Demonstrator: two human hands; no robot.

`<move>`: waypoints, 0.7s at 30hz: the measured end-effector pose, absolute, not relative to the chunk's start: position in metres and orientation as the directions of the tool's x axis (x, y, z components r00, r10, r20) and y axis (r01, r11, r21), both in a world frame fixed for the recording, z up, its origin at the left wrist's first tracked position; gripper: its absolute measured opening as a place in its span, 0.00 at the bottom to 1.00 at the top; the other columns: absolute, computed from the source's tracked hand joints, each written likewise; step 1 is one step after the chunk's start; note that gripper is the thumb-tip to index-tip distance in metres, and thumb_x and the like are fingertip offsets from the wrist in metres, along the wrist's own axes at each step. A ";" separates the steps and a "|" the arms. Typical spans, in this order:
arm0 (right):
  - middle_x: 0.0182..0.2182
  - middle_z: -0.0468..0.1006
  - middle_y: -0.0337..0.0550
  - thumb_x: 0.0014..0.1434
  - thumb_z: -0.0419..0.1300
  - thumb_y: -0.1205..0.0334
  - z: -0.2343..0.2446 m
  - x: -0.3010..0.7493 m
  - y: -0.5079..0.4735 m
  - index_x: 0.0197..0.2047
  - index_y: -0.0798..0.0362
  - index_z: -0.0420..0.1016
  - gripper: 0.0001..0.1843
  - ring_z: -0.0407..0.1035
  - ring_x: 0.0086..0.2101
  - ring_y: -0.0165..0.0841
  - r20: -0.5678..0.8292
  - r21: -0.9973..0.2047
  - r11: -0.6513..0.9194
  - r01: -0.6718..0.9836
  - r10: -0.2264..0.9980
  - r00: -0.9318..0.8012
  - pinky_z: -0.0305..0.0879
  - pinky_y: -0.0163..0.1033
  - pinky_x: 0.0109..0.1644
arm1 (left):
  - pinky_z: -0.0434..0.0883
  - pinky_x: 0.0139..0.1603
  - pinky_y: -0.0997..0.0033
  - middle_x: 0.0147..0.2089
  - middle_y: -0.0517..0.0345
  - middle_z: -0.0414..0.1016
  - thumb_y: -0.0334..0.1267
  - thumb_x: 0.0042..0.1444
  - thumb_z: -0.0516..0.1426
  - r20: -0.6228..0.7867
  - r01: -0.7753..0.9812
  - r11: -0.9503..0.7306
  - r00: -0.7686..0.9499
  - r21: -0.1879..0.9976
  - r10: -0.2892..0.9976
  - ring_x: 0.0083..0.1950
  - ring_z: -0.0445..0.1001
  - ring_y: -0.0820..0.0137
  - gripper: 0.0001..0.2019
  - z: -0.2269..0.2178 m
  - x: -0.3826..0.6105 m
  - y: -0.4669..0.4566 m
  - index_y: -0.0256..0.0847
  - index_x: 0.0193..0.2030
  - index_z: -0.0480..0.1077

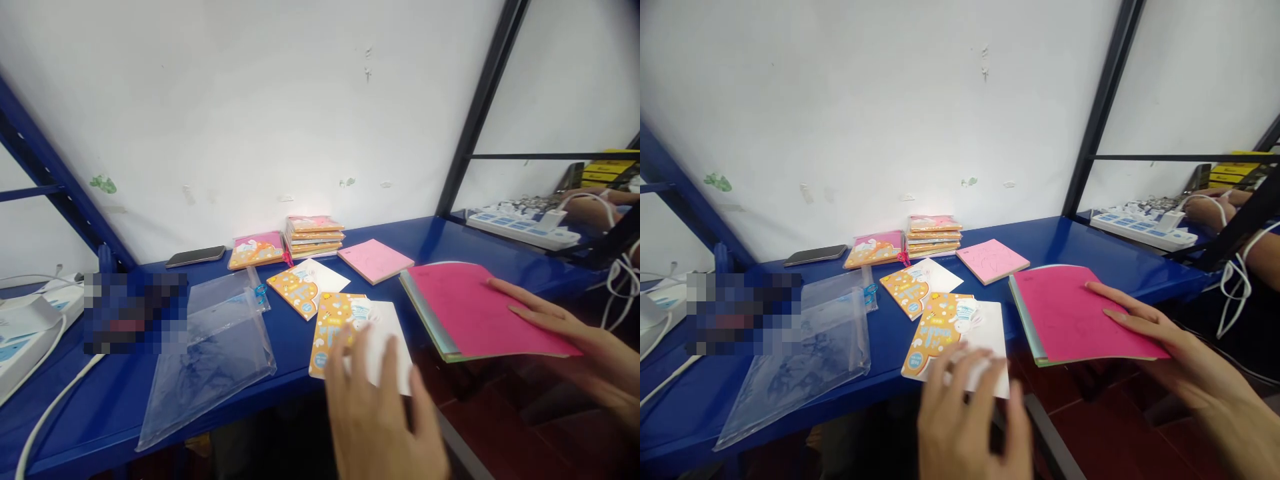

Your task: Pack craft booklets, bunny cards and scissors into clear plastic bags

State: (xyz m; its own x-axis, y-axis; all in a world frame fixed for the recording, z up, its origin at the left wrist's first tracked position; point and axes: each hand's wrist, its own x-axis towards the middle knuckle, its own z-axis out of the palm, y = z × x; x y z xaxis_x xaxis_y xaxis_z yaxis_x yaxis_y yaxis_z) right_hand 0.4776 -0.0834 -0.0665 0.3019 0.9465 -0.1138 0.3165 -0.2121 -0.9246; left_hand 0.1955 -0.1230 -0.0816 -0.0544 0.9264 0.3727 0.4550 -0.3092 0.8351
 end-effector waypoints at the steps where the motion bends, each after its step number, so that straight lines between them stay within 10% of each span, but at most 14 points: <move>1: 0.68 0.68 0.39 0.56 0.53 0.41 -0.062 0.467 -0.086 0.73 0.26 0.58 0.41 0.69 0.61 0.57 -0.093 -0.950 -0.183 0.254 0.939 0.331 0.78 0.58 0.56 | 0.58 0.70 0.34 0.61 0.44 0.76 0.39 0.64 0.56 0.498 0.555 -0.369 -0.095 0.746 0.862 0.71 0.62 0.40 0.17 -0.082 0.183 -0.114 0.48 0.56 0.80; 8: 0.59 0.80 0.38 0.47 0.75 0.56 -0.061 0.406 -0.096 0.59 0.38 0.81 0.34 0.82 0.38 0.38 -0.214 -0.965 -0.138 -0.224 0.907 0.363 0.78 0.27 0.35 | 0.76 0.54 0.49 0.58 0.45 0.80 0.36 0.66 0.57 0.627 0.821 -0.314 -0.068 0.477 0.776 0.57 0.78 0.50 0.18 -0.095 0.134 -0.064 0.40 0.61 0.72; 21: 0.29 0.84 0.40 0.53 0.72 0.43 -0.049 0.341 -0.090 0.67 0.43 0.72 0.40 0.70 0.19 0.30 -0.205 -0.977 -0.209 0.038 0.974 0.099 0.67 0.31 0.20 | 0.74 0.48 0.53 0.53 0.44 0.83 0.33 0.66 0.55 0.719 0.777 -0.435 -0.032 0.455 0.694 0.51 0.82 0.54 0.13 -0.090 0.140 -0.083 0.39 0.54 0.77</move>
